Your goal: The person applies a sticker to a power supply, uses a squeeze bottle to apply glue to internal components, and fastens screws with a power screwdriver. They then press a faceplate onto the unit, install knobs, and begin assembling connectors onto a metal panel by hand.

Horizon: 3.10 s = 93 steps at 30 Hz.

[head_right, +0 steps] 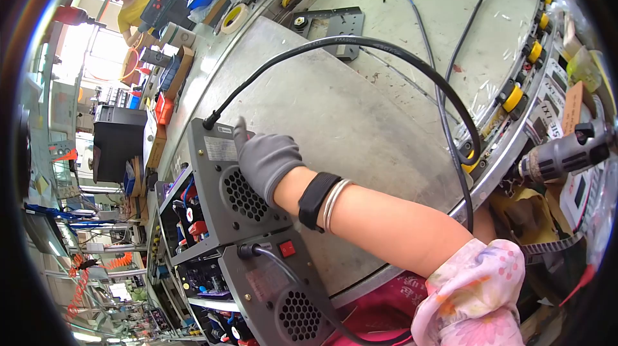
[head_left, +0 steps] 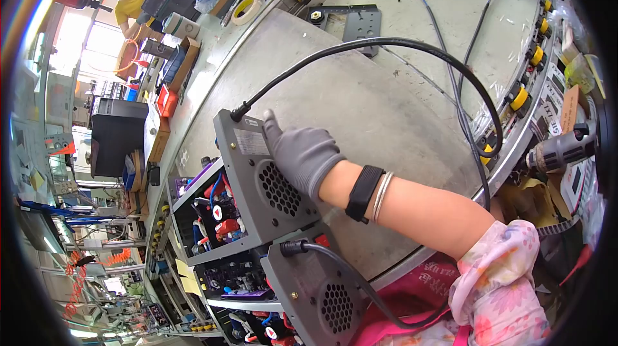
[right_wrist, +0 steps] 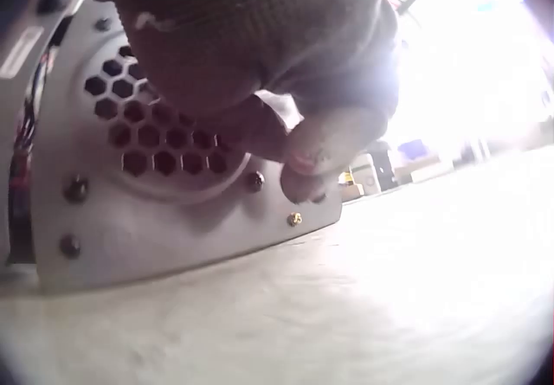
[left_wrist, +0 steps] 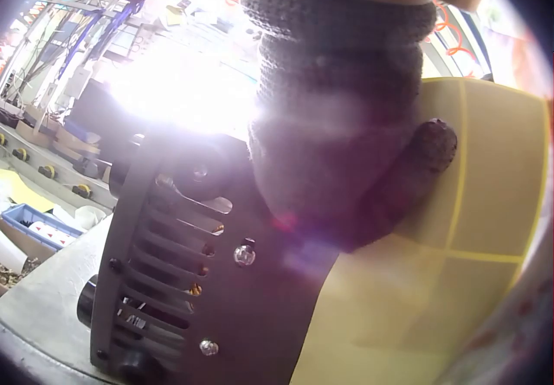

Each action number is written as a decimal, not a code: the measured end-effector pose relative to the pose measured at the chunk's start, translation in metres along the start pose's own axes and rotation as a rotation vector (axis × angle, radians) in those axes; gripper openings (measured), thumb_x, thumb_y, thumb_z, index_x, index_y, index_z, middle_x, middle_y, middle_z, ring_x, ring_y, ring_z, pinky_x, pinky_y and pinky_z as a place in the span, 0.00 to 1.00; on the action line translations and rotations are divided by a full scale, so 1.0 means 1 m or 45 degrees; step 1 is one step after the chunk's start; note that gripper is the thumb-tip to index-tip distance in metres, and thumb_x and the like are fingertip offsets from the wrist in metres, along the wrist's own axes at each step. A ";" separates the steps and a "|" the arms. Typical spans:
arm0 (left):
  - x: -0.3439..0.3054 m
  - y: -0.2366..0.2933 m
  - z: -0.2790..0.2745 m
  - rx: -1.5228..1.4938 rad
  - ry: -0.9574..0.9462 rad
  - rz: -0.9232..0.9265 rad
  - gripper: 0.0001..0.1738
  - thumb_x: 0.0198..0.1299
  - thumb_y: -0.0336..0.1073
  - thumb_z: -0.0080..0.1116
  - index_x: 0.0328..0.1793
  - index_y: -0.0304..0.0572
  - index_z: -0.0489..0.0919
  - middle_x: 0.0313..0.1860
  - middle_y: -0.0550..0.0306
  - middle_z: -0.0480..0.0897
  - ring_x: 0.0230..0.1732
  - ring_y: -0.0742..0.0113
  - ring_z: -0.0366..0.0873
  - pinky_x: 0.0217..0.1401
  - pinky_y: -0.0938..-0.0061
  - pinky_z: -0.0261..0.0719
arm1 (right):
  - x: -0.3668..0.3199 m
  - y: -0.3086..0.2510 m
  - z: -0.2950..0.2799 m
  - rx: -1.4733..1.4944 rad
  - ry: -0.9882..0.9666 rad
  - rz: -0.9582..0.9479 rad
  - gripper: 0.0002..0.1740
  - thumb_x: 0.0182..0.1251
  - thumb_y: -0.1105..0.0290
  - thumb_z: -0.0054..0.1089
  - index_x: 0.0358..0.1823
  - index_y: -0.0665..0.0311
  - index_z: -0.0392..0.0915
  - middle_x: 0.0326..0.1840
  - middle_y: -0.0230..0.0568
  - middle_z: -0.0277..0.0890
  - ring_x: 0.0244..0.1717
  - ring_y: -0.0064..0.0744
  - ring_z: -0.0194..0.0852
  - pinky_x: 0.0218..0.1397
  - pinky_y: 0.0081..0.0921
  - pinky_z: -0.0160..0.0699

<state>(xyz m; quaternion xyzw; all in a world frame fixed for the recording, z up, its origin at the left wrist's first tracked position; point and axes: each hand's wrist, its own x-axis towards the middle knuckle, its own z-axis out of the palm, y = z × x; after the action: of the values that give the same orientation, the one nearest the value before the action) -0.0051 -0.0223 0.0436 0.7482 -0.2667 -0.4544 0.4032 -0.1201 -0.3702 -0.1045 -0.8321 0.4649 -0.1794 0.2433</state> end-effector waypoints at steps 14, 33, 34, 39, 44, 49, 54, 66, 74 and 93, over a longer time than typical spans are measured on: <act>0.002 -0.018 -0.019 0.067 -0.260 0.186 0.31 0.60 0.44 0.58 0.61 0.25 0.71 0.37 0.55 0.79 0.09 0.83 0.61 0.11 0.88 0.55 | -0.069 -0.017 -0.083 -0.290 -0.154 -0.119 0.10 0.62 0.71 0.52 0.39 0.67 0.80 0.34 0.50 0.82 0.37 0.48 0.84 0.37 0.40 0.82; -0.026 -0.018 0.099 -0.123 -1.653 0.657 0.26 0.56 0.42 0.67 0.51 0.25 0.78 0.21 0.65 0.77 0.17 0.80 0.69 0.20 0.88 0.62 | -0.422 -0.079 -0.094 0.560 -0.123 0.081 0.18 0.54 0.67 0.66 0.47 0.61 0.77 0.56 0.42 0.75 0.61 0.41 0.70 0.60 0.33 0.70; -0.026 -0.023 0.106 -0.081 -1.715 0.639 0.26 0.57 0.39 0.67 0.57 0.27 0.76 0.26 0.64 0.79 0.22 0.80 0.72 0.25 0.88 0.65 | -0.435 -0.084 -0.097 0.248 0.061 0.096 0.16 0.54 0.66 0.65 0.44 0.60 0.78 0.56 0.40 0.76 0.61 0.40 0.70 0.60 0.34 0.69; -0.035 -0.044 0.131 -0.252 -1.682 0.856 0.27 0.62 0.31 0.60 0.67 0.31 0.68 0.40 0.59 0.78 0.38 0.77 0.71 0.39 0.86 0.67 | -0.508 -0.072 -0.121 -0.710 0.660 0.073 0.05 0.56 0.65 0.56 0.35 0.48 0.78 0.43 0.27 0.77 0.58 0.31 0.71 0.66 0.39 0.63; -0.008 -0.064 0.130 -0.001 -1.741 0.736 0.24 0.63 0.28 0.58 0.65 0.33 0.69 0.42 0.59 0.77 0.38 0.75 0.71 0.44 0.83 0.70 | -0.611 -0.076 -0.176 -1.132 1.284 0.724 0.03 0.55 0.69 0.59 0.29 0.59 0.78 0.33 0.39 0.76 0.48 0.47 0.73 0.62 0.46 0.65; 0.001 -0.079 0.134 0.135 -1.706 0.660 0.21 0.64 0.28 0.57 0.63 0.33 0.71 0.42 0.60 0.78 0.39 0.75 0.72 0.45 0.82 0.71 | -0.659 -0.065 -0.186 -0.500 1.464 1.206 0.08 0.63 0.69 0.59 0.33 0.67 0.74 0.30 0.38 0.76 0.34 0.35 0.73 0.48 0.29 0.73; -0.005 -0.079 0.139 0.155 -1.717 0.602 0.20 0.65 0.29 0.57 0.62 0.33 0.72 0.42 0.60 0.78 0.40 0.76 0.73 0.46 0.82 0.72 | -0.609 0.021 -0.152 0.525 1.590 0.695 0.13 0.64 0.77 0.55 0.50 0.67 0.74 0.39 0.32 0.76 0.38 0.20 0.69 0.44 0.19 0.71; 0.020 -0.098 0.129 0.223 -1.677 0.622 0.20 0.65 0.29 0.57 0.62 0.34 0.72 0.40 0.60 0.79 0.39 0.74 0.74 0.44 0.81 0.73 | -0.510 0.107 -0.072 -0.358 1.434 1.299 0.25 0.58 0.75 0.51 0.59 0.70 0.70 0.45 0.61 0.77 0.47 0.58 0.76 0.51 0.43 0.76; 0.029 -0.101 0.132 0.229 -1.689 0.602 0.18 0.65 0.28 0.57 0.59 0.34 0.72 0.40 0.59 0.79 0.40 0.74 0.74 0.43 0.81 0.73 | -0.500 0.148 -0.075 -0.276 1.590 1.231 0.20 0.60 0.73 0.51 0.54 0.69 0.75 0.47 0.64 0.77 0.48 0.59 0.76 0.52 0.44 0.75; 0.039 -0.109 0.129 0.284 -1.663 0.613 0.17 0.65 0.31 0.57 0.58 0.33 0.74 0.40 0.58 0.80 0.42 0.73 0.75 0.47 0.80 0.74 | -0.496 0.152 -0.091 -0.452 0.860 1.639 0.20 0.69 0.59 0.46 0.54 0.66 0.72 0.35 0.58 0.80 0.39 0.57 0.79 0.41 0.50 0.76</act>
<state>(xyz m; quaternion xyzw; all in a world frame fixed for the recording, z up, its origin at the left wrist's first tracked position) -0.0996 -0.0409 -0.1008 0.2796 -0.6573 -0.6787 0.1707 -0.5221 -0.0330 -0.1526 -0.3221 0.9314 -0.1697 0.0061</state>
